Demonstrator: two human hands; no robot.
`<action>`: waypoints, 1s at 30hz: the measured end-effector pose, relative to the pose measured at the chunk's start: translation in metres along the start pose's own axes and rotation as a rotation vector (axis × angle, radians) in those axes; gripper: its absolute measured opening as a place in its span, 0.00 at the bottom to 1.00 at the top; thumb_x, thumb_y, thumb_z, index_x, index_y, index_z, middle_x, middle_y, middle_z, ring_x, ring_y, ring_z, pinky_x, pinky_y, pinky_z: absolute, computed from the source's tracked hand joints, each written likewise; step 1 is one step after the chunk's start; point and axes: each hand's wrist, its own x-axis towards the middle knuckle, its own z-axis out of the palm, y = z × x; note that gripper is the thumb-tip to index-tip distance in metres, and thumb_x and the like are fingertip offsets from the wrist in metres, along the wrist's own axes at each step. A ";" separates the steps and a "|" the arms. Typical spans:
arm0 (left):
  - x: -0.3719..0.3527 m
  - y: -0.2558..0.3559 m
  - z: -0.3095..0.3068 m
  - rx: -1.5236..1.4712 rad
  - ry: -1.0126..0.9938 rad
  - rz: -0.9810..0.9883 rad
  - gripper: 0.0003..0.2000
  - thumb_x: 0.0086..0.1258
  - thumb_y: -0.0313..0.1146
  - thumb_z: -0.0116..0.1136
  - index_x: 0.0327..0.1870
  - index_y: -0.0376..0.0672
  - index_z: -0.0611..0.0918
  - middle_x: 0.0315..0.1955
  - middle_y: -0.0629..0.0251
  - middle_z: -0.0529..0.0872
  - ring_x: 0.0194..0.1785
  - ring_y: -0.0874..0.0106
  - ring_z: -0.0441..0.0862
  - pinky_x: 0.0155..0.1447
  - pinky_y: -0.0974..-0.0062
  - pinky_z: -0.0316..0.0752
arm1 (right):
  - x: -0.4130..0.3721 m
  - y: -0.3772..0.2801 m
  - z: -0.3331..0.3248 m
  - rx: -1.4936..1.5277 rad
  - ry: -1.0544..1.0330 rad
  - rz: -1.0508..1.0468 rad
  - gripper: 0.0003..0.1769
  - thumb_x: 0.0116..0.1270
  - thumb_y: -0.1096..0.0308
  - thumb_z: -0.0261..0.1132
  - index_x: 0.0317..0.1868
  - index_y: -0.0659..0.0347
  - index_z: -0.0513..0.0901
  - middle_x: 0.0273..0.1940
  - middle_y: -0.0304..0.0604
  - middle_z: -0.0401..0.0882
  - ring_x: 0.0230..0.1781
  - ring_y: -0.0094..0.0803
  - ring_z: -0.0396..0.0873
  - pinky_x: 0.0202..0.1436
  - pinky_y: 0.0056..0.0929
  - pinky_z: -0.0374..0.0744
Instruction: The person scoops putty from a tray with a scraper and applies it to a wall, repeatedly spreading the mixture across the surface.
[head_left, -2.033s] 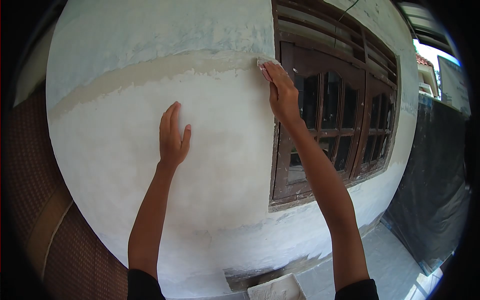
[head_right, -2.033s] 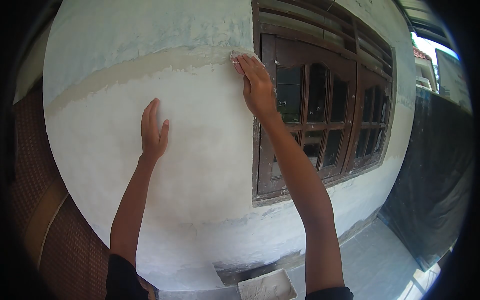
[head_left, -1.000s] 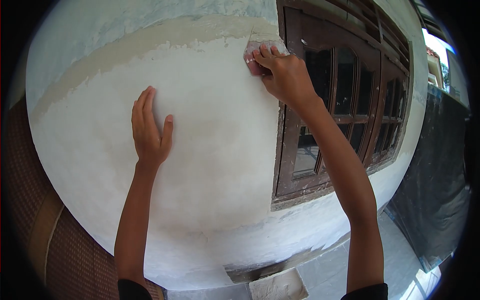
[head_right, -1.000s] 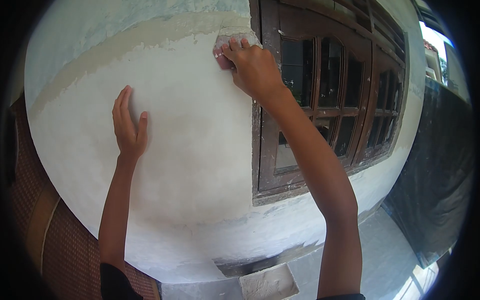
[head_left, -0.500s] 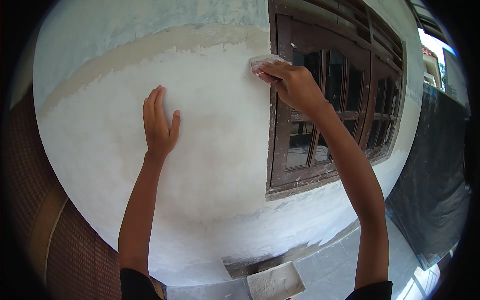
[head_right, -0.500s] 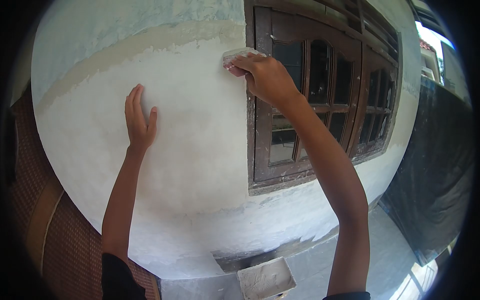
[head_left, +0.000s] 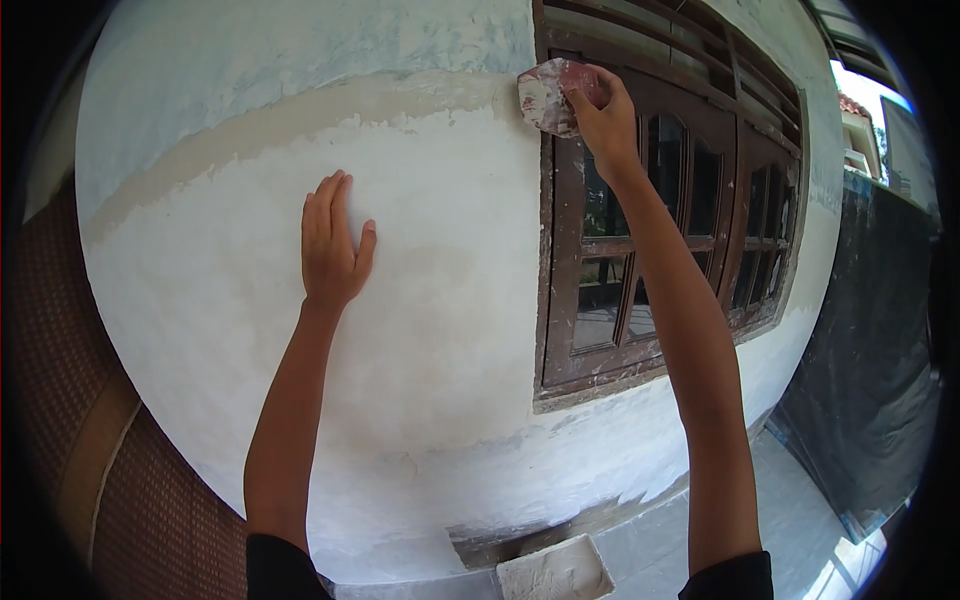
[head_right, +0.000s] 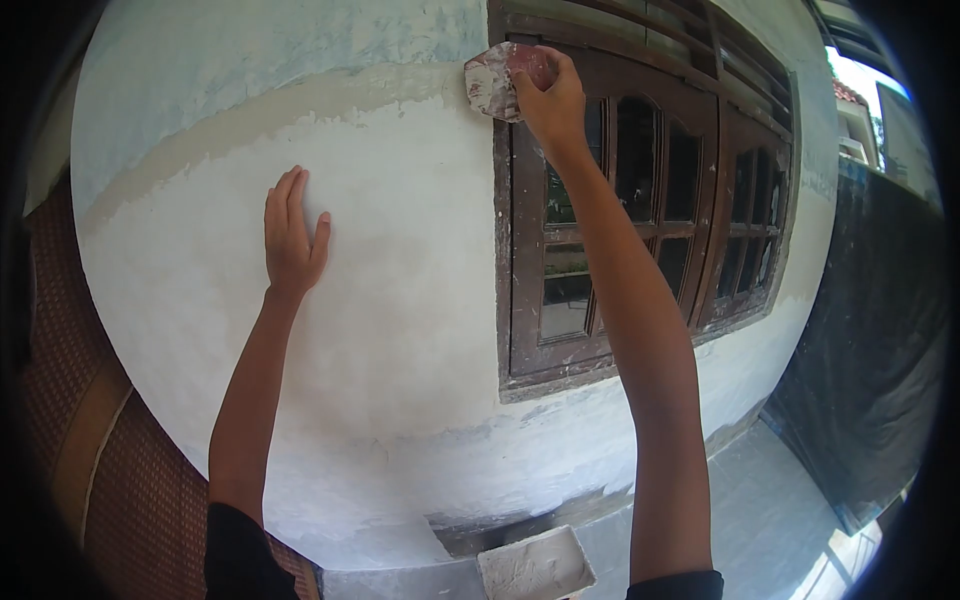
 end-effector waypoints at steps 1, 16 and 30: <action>0.000 0.000 0.000 0.008 -0.004 -0.005 0.29 0.69 0.31 0.55 0.72 0.35 0.67 0.70 0.53 0.69 0.74 0.56 0.66 0.78 0.52 0.56 | -0.005 -0.002 0.002 0.028 -0.006 0.005 0.26 0.66 0.69 0.69 0.64 0.59 0.77 0.55 0.48 0.85 0.53 0.32 0.84 0.59 0.31 0.80; 0.000 -0.002 0.000 0.012 -0.027 -0.002 0.29 0.71 0.31 0.53 0.73 0.34 0.66 0.71 0.52 0.68 0.74 0.55 0.65 0.79 0.51 0.55 | -0.002 0.029 0.009 0.031 0.089 -0.048 0.26 0.66 0.72 0.68 0.64 0.61 0.76 0.50 0.49 0.85 0.50 0.31 0.84 0.55 0.30 0.81; 0.000 -0.001 0.000 0.008 -0.024 -0.002 0.28 0.70 0.31 0.53 0.72 0.33 0.67 0.71 0.52 0.68 0.73 0.54 0.65 0.78 0.50 0.55 | -0.003 0.032 -0.004 0.057 0.181 -0.028 0.24 0.64 0.73 0.69 0.61 0.60 0.77 0.50 0.49 0.84 0.49 0.31 0.83 0.55 0.30 0.80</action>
